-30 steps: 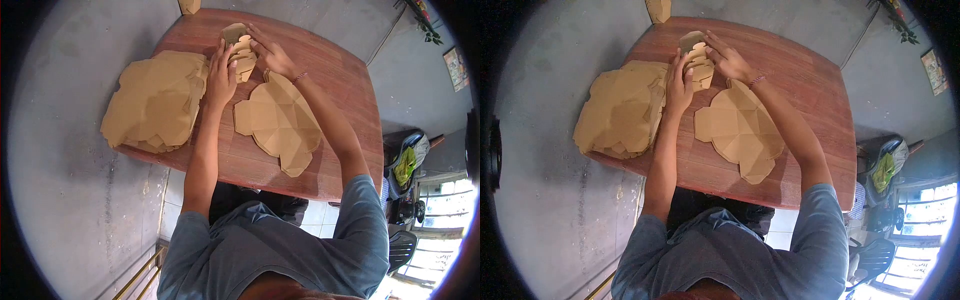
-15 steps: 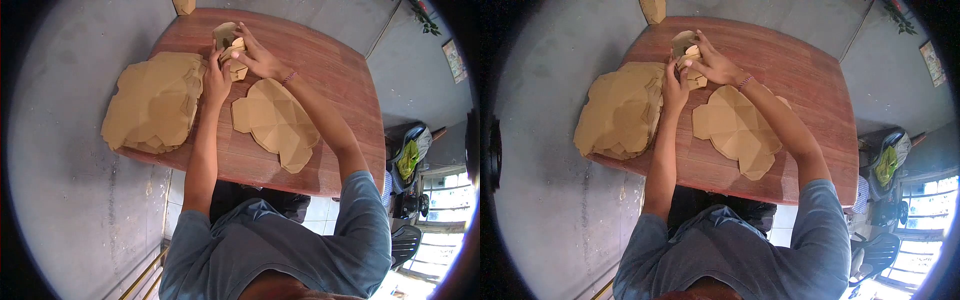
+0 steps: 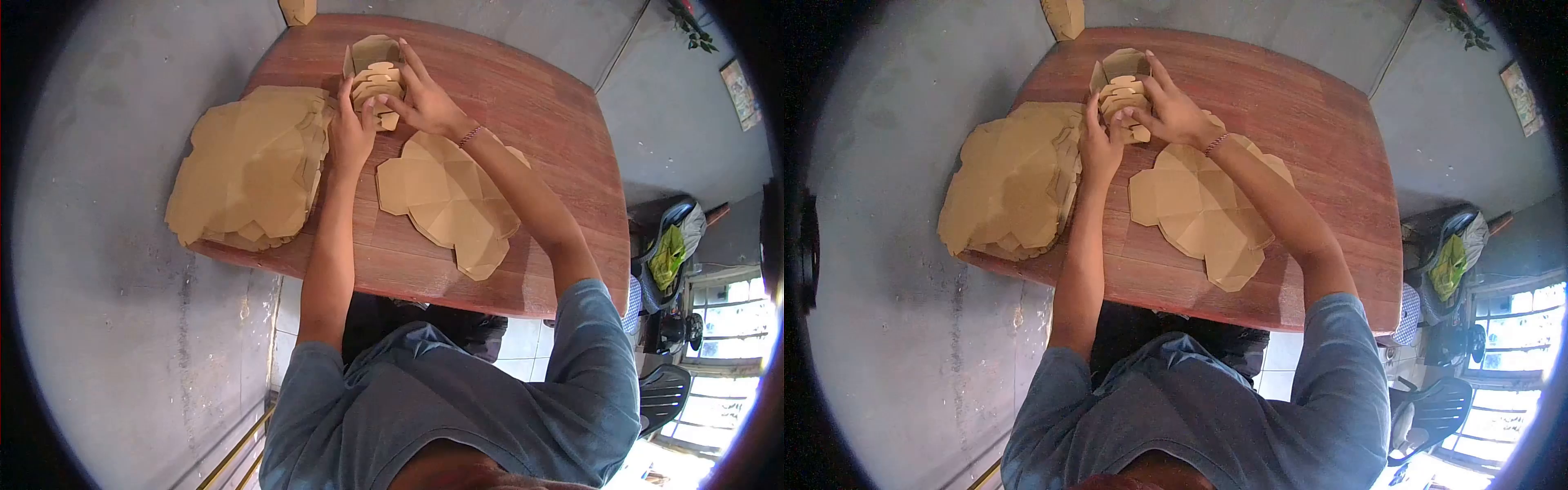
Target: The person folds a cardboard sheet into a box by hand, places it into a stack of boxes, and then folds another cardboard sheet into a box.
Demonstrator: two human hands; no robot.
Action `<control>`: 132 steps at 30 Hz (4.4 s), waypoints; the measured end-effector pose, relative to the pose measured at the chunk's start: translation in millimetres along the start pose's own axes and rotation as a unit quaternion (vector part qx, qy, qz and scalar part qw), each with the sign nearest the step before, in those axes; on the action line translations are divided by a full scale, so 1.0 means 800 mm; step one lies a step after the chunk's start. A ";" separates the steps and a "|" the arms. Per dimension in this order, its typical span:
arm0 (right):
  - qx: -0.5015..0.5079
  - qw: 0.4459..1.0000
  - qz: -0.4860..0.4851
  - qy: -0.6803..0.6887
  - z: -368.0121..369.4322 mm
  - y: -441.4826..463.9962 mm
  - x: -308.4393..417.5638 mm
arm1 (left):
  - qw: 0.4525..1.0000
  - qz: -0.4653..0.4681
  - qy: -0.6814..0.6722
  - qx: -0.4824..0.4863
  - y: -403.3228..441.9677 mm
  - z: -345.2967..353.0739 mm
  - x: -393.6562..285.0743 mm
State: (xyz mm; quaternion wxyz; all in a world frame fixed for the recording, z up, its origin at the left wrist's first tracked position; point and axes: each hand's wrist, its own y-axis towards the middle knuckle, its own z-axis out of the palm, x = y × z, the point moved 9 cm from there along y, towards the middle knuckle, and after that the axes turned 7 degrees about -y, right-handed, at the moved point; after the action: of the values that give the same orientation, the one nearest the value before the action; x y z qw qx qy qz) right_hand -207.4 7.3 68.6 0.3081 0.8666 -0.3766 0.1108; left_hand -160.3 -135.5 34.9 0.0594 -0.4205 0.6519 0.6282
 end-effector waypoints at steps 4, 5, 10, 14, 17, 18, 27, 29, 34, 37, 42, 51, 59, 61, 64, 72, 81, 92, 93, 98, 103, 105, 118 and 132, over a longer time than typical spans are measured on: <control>-0.029 0.995 -0.055 -0.077 -0.009 -0.003 0.014 | 1.000 -0.008 -0.020 0.007 0.000 0.002 0.000; -0.027 0.994 -0.052 -0.091 -0.013 -0.004 0.018 | 1.000 0.017 -0.019 -0.010 0.001 -0.001 -0.008; -0.052 0.995 -0.013 -0.086 -0.060 -0.035 0.006 | 0.993 0.082 0.043 -0.068 0.003 -0.016 -0.023; 0.005 0.984 0.065 -0.164 -0.091 -0.094 -0.034 | 0.964 0.195 0.098 -0.150 -0.005 -0.041 -0.086; 0.028 0.972 0.168 -0.163 -0.116 -0.169 -0.089 | 0.991 0.129 -0.040 -0.014 -0.017 -0.003 -0.087; 0.045 0.963 0.233 -0.128 -0.126 -0.197 -0.102 | 0.997 0.069 -0.024 0.034 -0.012 0.009 -0.108; -0.010 0.933 0.243 -0.265 -0.132 -0.308 -0.131 | 0.901 -0.076 0.285 0.319 -0.086 0.109 -0.035; -0.015 0.926 0.253 -0.281 -0.129 -0.308 -0.127 | 0.902 -0.095 0.264 0.329 -0.089 0.114 -0.027; -0.009 0.912 0.291 -0.288 -0.131 -0.310 -0.113 | 0.930 -0.046 0.243 0.273 -0.090 0.117 -0.029; -0.007 0.898 0.329 -0.293 -0.130 -0.318 -0.110 | 0.928 -0.035 0.244 0.281 -0.092 0.121 -0.029; -0.054 0.893 0.295 -0.336 -0.133 -0.318 -0.101 | 0.926 -0.051 0.232 0.295 -0.093 0.123 -0.031; -0.148 0.906 0.395 0.024 -0.131 -0.328 -0.130 | 0.928 -0.061 0.235 0.282 -0.094 0.122 -0.029; -0.188 0.829 0.450 0.274 -0.157 -0.343 -0.137 | 0.972 -0.044 0.123 0.194 -0.073 0.108 -0.038; -0.198 0.832 0.435 0.282 -0.164 -0.346 -0.140 | 0.971 -0.082 0.059 0.216 -0.070 0.110 -0.037; -0.155 0.892 0.423 0.049 -0.159 -0.347 -0.151 | 0.967 -0.071 0.065 0.237 -0.072 0.112 -0.049; -0.054 0.893 0.368 -0.255 -0.154 -0.332 -0.119 | 0.966 -0.056 0.086 0.239 -0.076 0.114 -0.047; -0.161 0.913 0.324 -0.191 -0.166 -0.332 -0.115 | 0.964 -0.039 0.108 0.241 -0.078 0.115 -0.048; -0.201 0.887 0.394 -0.132 -0.196 -0.342 -0.120 | 0.972 -0.003 0.102 0.213 -0.071 0.109 -0.053; -0.199 0.888 0.393 -0.132 -0.199 -0.346 -0.130 | 0.975 0.006 0.099 0.198 -0.068 0.106 -0.058; -0.488 0.821 0.275 -0.110 -0.291 -0.382 -0.087 | 0.985 0.040 0.067 0.150 -0.052 0.086 -0.085; -0.424 0.893 -0.008 -0.150 -0.278 -0.338 0.027 | 0.918 -0.225 -0.221 0.240 -0.069 0.114 -0.046; -0.249 0.950 -0.047 -0.183 -0.233 -0.289 0.072 | 0.864 -0.289 -0.319 0.261 -0.080 0.130 -0.029; 0.075 0.995 -0.015 -0.057 -0.078 -0.284 0.057 | 0.849 -0.356 -0.268 0.285 -0.100 0.141 -0.020; -0.043 0.984 0.097 -0.143 -0.151 -0.288 -0.008 | 0.812 -0.430 -0.369 0.139 -0.083 0.117 -0.025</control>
State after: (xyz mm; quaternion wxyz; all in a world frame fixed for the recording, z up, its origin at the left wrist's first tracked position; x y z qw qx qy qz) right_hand -41.2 207.3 57.2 0.2759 0.8187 -0.5035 -0.0009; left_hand -148.6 -35.6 -23.0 0.6171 -0.3823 0.4138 0.5494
